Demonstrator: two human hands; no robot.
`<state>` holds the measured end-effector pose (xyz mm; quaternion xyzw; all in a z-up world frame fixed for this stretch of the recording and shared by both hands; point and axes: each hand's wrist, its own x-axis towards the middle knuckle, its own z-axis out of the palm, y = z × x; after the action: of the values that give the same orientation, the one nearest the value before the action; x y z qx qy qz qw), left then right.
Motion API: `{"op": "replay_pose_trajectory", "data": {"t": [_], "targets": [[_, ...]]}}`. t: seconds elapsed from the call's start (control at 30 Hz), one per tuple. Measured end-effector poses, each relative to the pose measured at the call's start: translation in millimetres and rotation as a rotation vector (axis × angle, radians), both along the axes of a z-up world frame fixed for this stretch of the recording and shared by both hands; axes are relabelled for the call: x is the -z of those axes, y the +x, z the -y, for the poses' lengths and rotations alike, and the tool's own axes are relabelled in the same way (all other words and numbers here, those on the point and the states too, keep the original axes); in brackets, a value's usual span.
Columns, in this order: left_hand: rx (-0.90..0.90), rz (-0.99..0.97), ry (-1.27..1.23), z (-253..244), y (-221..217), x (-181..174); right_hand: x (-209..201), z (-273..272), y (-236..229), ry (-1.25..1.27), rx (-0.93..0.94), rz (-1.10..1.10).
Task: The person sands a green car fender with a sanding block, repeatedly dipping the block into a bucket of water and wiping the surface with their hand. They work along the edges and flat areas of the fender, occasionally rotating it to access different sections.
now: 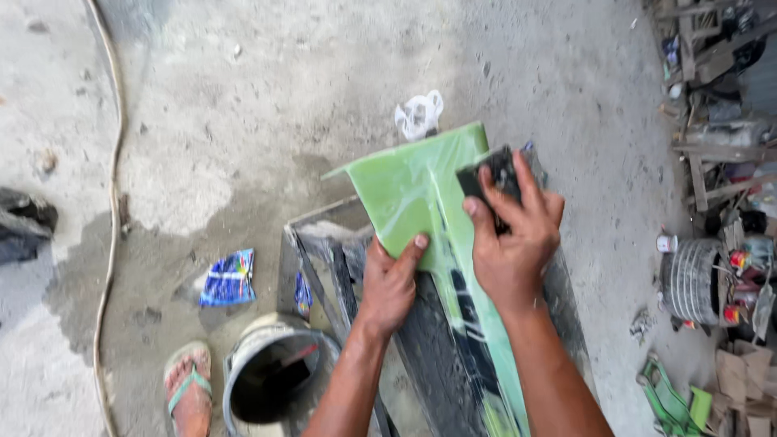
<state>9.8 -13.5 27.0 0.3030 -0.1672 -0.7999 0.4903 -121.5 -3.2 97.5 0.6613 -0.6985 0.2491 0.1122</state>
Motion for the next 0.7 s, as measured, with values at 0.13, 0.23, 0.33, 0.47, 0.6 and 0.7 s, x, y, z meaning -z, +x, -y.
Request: {"op": "replay_pose_trajectory", "data": {"t": [0.13, 0.23, 0.33, 0.47, 0.6, 0.7], "targets": [[-0.052, -0.156, 0.153, -13.1, -14.5, 25.3, -12.4, -3.0, 6.0, 0.067, 0.024, 0.105], [-0.060, -0.474, 0.529, -9.9, -21.1, 38.8, -17.9, -0.9, 6.8, 0.144, 0.041, 0.185], [-0.026, -0.595, 0.552, -4.0, -32.3, 44.6, -12.8, -5.2, 10.2, 0.182, 0.064, 0.114], [-0.037, -0.528, 0.635, -10.9, -27.4, 28.5, -16.8, -56.8, 44.1, 0.223, 0.124, -0.120], [0.003, -0.497, 0.606, -0.3, -29.1, 30.3, 5.7, -59.8, 16.5, 0.152, 0.094, -0.191], [0.082, -0.495, 0.539, 5.9, -28.4, 23.2, -12.1, -11.3, 22.2, 0.096, 0.128, -0.083]]}}
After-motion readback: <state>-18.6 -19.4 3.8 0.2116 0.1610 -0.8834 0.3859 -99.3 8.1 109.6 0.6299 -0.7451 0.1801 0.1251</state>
